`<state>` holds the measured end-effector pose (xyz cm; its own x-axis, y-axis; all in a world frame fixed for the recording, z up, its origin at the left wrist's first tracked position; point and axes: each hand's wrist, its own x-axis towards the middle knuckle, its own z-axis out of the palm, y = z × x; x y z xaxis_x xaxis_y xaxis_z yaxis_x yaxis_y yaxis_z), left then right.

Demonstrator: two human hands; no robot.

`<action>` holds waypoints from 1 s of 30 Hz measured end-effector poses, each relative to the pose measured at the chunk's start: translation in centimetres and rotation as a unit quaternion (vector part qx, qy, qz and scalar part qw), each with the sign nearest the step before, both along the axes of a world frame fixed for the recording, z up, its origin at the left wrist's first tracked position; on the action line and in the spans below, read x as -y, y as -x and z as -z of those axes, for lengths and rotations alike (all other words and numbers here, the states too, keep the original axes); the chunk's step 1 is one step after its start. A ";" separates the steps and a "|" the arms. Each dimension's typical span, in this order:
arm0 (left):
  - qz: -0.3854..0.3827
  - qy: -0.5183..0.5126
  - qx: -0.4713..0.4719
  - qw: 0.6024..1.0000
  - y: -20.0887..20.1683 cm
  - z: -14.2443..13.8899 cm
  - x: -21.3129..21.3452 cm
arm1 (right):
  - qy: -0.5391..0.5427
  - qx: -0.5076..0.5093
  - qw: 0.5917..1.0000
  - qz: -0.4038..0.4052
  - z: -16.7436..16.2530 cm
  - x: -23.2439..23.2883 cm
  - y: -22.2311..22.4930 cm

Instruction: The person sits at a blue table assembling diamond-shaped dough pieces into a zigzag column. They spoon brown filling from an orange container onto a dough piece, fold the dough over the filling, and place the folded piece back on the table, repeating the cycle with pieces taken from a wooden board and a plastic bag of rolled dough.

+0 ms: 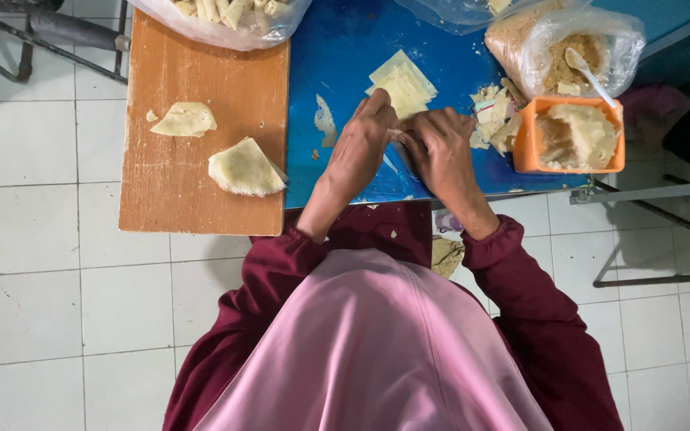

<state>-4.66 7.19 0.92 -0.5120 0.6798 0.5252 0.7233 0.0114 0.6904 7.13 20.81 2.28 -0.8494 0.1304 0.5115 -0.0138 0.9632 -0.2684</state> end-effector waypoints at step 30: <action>-0.048 0.040 -0.021 0.998 -2.1 0.0 1.8 | -0.198 0.066 0.969 0.134 1.3 0.9 -0.8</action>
